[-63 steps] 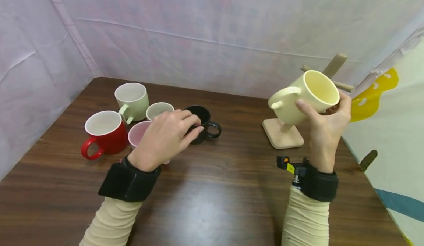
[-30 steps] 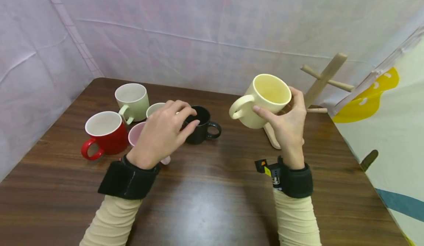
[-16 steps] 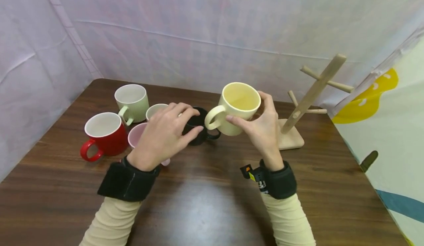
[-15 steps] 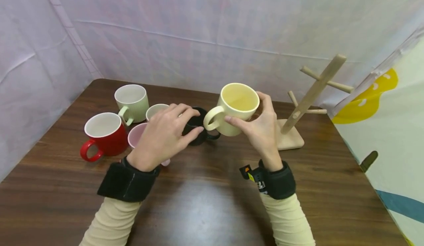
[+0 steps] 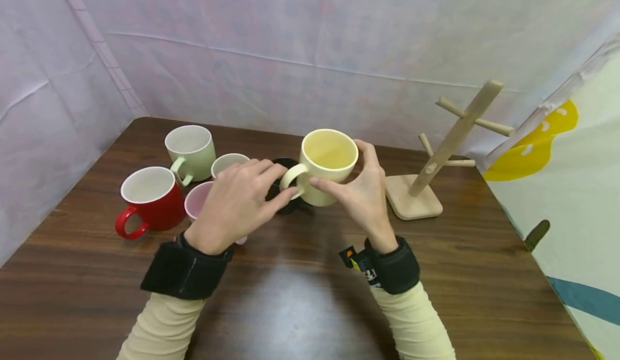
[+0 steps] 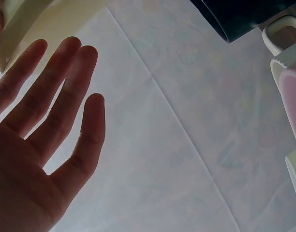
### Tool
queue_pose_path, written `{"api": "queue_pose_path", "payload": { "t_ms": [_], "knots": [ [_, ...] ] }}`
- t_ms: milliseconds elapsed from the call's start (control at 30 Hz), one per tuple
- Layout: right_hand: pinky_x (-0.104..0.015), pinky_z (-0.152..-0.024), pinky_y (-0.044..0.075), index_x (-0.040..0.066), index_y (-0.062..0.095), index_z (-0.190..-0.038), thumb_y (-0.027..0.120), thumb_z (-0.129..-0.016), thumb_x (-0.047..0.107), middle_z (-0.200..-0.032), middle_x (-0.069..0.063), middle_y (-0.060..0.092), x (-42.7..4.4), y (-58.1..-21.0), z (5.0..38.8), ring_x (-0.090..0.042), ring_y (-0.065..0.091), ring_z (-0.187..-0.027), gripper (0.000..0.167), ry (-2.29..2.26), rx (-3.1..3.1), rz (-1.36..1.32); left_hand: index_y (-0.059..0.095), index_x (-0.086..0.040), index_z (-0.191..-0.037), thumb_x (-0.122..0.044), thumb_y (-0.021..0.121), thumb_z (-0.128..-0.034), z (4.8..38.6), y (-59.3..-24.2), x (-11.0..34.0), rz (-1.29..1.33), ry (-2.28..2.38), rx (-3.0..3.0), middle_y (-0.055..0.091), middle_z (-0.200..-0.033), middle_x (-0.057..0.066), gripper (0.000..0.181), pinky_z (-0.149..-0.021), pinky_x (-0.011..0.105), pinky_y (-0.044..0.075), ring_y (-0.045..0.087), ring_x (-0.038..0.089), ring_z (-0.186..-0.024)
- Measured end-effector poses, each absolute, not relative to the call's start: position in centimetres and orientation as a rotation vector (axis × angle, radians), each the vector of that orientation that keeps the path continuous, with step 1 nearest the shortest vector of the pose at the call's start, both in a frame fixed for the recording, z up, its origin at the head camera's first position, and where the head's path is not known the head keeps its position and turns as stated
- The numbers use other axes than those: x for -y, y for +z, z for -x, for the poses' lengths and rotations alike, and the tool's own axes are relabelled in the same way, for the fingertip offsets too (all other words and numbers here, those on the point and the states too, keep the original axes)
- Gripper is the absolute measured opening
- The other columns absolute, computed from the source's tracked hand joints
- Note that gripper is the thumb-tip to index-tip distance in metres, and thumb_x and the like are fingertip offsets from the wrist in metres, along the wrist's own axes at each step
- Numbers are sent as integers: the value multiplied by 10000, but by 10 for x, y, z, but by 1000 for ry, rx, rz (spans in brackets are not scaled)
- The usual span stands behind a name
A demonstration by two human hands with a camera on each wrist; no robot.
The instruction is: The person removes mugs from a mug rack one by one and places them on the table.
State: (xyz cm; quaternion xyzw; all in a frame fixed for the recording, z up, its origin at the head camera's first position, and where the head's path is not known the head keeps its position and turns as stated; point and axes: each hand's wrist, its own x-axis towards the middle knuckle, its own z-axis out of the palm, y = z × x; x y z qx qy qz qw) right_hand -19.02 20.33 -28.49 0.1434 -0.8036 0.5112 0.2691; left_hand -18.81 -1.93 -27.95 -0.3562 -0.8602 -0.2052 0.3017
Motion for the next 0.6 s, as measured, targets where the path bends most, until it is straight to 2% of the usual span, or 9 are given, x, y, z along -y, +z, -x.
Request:
{"api": "queue_pose_path", "payload": {
  "t_ms": [200,367,600],
  "knots": [
    [-288,-708,537,-34,505,-1331,951,-689,127,-1179,-146,648,-197,-287,190,-211,631,-1011,799,1347,2187,-427,568,-110,-798,-260,761,-931,187,-281,20,927,-645,2327,479,-656,-9,278,-485,322,383,458,165,-566],
    [-292,-707,536,-34,500,-1336,955,-685,127,-1191,-144,641,-194,-288,189,-204,623,-1018,810,1337,2196,-445,538,-81,-850,-236,693,-984,187,-279,17,964,-763,2328,448,-644,-13,258,-501,309,378,451,159,-563],
    [-302,-726,504,-37,504,-1325,963,-669,127,-1183,-147,647,-194,-289,189,-210,608,-1028,818,1325,2192,-440,513,-38,-895,-161,652,-1005,186,-281,11,960,-829,2353,430,-633,10,216,-494,325,382,461,199,-553]
  ]
}}
